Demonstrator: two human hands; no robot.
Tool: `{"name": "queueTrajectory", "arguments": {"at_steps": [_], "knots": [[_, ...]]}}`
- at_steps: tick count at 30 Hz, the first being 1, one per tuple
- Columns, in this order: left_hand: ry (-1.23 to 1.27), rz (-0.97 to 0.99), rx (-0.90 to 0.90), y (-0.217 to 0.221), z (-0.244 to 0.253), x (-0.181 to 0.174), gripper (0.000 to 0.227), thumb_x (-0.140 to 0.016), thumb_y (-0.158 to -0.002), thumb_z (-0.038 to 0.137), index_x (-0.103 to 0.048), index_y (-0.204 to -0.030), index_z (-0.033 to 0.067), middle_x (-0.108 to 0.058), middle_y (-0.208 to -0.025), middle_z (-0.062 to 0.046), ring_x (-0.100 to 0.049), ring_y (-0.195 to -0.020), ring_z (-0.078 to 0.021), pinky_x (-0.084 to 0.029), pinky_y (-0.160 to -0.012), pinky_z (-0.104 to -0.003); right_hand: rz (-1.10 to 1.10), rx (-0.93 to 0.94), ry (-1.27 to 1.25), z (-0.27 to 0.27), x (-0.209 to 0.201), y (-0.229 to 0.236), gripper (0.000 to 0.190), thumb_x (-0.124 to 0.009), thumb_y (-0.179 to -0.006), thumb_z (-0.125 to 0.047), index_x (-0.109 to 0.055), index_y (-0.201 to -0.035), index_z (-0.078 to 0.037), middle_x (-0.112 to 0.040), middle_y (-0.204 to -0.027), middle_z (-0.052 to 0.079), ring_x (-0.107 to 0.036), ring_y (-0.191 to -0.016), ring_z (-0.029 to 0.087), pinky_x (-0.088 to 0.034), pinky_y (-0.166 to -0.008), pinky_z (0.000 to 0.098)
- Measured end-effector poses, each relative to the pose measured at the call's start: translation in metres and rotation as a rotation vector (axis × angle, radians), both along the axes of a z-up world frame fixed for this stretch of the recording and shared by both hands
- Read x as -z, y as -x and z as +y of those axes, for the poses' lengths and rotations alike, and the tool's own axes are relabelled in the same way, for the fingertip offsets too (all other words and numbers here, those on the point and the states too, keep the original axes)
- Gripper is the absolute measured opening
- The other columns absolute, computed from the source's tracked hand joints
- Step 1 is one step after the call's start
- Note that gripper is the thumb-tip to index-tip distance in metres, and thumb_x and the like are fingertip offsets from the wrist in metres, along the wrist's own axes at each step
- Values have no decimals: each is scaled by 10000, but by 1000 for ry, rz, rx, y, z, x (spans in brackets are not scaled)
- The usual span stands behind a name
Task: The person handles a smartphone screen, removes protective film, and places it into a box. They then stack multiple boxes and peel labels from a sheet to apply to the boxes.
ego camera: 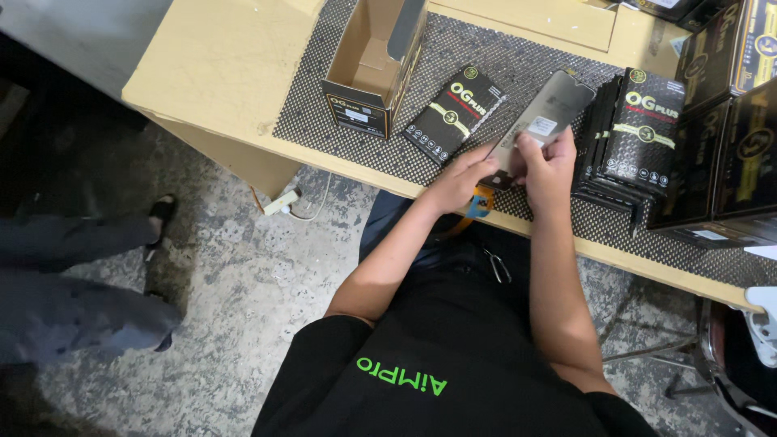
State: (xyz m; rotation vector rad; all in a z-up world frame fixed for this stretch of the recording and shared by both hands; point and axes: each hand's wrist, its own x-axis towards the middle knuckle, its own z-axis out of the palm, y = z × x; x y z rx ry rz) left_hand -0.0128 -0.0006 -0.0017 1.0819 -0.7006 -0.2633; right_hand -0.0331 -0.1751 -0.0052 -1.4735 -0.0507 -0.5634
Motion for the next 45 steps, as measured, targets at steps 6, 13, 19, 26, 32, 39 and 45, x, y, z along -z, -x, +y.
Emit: {"name": "queueTrajectory", "arguments": {"at_steps": [6, 13, 19, 26, 32, 39, 45], "knots": [[-2, -56, -2, -3, 4, -6, 383, -563, -1078, 144, -622, -1451, 78, -650, -1392, -143, -497, -1388, -193, -349, -1230, -479, -42, -45, -5, -2, 1, -3, 247, -616, -1049, -149, -480, -1235, -61, -566, -667, 127, -540, -370, 179, -378, -283, 256], [62, -22, 17, -5, -3, 4, 378, -519, -1109, 143, -608, -1470, 74, -626, -1421, -146, -497, -1381, -195, -330, -1233, -486, -112, -115, -2, 7, -4, -1, 246, -560, -1055, -164, -470, -1245, -37, -489, -553, 89, -493, -349, 163, -295, -306, 246], [78, -20, -51, -5, -11, 1, 381, -530, -1103, 130, -586, -1462, 15, -581, -1458, -198, -467, -1409, -203, -287, -1272, -465, -101, -24, -13, 5, -7, 2, 254, -642, -983, -72, -607, -1231, -34, -664, -859, 97, -614, -701, 111, -445, -563, 243], [-341, -144, -26, -22, 10, -30, 645, -280, -1034, 516, -507, -1465, 93, -630, -1396, -129, -614, -1237, -223, -503, -1007, -351, 19, 54, -338, 6, -9, 6, 172, -616, -972, -48, -643, -1142, -48, -716, -1143, 85, -690, -1032, 148, -602, -970, 285], [-905, -521, -336, -47, 7, -46, 475, -357, -1037, 333, -551, -1435, 162, -549, -1442, -202, -466, -1377, -370, -445, -1096, -516, -48, 48, -321, 2, -10, 5, 307, -582, -993, -42, -617, -1298, -34, -700, -1279, 106, -700, -1179, 185, -605, -1110, 326], [-1347, -650, -312, -46, -9, -47, 416, -460, -919, 113, -642, -1286, 187, -498, -1478, -180, -278, -1473, -537, -223, -1221, -655, -55, 51, -237, 7, -18, 10, 376, -533, -985, -35, -611, -1352, -53, -691, -1311, 69, -683, -1219, 143, -584, -1152, 293], [-1228, -623, -328, -51, -8, -46, 481, -694, -928, 241, -613, -1401, 264, -647, -1438, -72, -535, -1352, -386, -461, -1104, -530, -62, -5, -243, -1, -11, 7, 406, -535, -1009, -102, -575, -1411, -68, -678, -1348, 71, -679, -1266, 164, -590, -1176, 315]]}}
